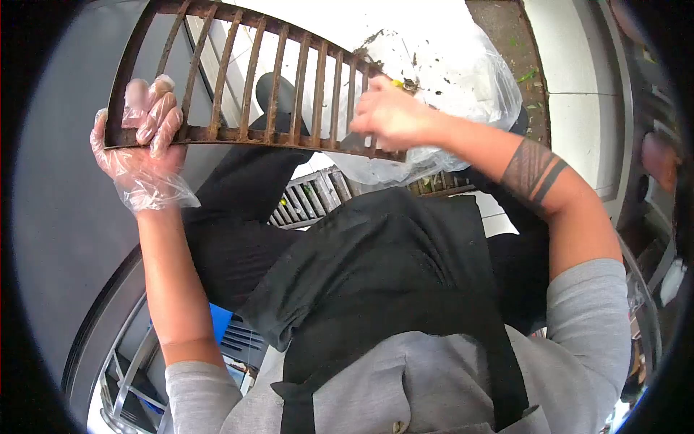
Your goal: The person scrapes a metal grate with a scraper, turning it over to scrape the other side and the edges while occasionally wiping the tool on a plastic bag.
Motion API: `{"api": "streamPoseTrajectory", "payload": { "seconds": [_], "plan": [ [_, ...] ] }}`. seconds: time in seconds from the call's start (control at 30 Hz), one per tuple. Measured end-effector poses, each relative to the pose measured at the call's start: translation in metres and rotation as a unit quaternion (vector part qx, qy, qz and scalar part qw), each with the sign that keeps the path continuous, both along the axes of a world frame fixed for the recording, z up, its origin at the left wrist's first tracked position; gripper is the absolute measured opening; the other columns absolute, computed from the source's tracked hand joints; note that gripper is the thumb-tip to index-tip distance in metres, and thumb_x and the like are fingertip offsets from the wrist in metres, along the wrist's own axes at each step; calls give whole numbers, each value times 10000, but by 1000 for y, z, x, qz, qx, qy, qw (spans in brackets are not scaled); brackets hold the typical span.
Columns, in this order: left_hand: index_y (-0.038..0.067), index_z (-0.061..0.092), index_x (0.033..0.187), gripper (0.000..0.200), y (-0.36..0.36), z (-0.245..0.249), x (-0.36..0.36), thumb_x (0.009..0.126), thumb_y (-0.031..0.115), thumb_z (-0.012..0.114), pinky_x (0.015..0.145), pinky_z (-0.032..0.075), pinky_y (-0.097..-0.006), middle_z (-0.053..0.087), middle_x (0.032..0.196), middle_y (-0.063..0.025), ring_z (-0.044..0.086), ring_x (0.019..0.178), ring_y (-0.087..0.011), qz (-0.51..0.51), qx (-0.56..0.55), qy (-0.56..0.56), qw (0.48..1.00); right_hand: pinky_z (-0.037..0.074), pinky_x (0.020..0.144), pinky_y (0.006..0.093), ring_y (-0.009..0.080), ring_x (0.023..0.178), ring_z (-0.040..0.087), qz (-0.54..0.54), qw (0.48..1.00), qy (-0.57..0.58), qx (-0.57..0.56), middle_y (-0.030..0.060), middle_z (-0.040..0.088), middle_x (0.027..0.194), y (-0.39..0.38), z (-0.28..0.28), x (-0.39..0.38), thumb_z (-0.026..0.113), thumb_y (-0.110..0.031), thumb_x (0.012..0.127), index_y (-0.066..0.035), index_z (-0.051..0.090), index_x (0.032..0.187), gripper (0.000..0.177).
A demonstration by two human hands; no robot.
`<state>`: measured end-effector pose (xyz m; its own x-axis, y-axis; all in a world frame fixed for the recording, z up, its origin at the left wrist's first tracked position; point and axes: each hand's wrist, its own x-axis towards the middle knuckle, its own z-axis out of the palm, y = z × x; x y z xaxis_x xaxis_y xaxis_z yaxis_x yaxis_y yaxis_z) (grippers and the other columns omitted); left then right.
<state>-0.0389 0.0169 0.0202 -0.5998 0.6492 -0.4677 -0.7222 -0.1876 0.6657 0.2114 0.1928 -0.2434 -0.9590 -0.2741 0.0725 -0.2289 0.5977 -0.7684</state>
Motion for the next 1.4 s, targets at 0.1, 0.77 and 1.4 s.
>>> {"api": "streamPoseTrajectory", "payload": {
  "seconds": [0.1,0.77,1.4],
  "plan": [
    [24,452,892,343,2,-2,-3,881,252,709,435,356,-264,416,943,-120,402,570,-121,-22,22,-5,1000,371,965,479,226,957,642,31,998,41,-39,0,633,810,7,-10,-5,710,-90,731,-178,729,893,185],
    [1,465,977,370,4,-5,-2,871,259,707,453,381,-271,413,952,-107,417,587,-121,-40,18,-17,999,407,895,519,288,941,697,-105,978,-47,173,66,747,901,88,-24,-72,683,-206,792,-181,765,935,167],
    [9,455,964,357,7,-8,0,871,247,704,451,371,-274,399,930,-98,389,572,-124,-31,17,-29,999,385,992,468,210,967,676,-105,990,-9,95,15,709,888,68,-3,-51,677,-110,832,-176,739,918,124]
  ]
}}
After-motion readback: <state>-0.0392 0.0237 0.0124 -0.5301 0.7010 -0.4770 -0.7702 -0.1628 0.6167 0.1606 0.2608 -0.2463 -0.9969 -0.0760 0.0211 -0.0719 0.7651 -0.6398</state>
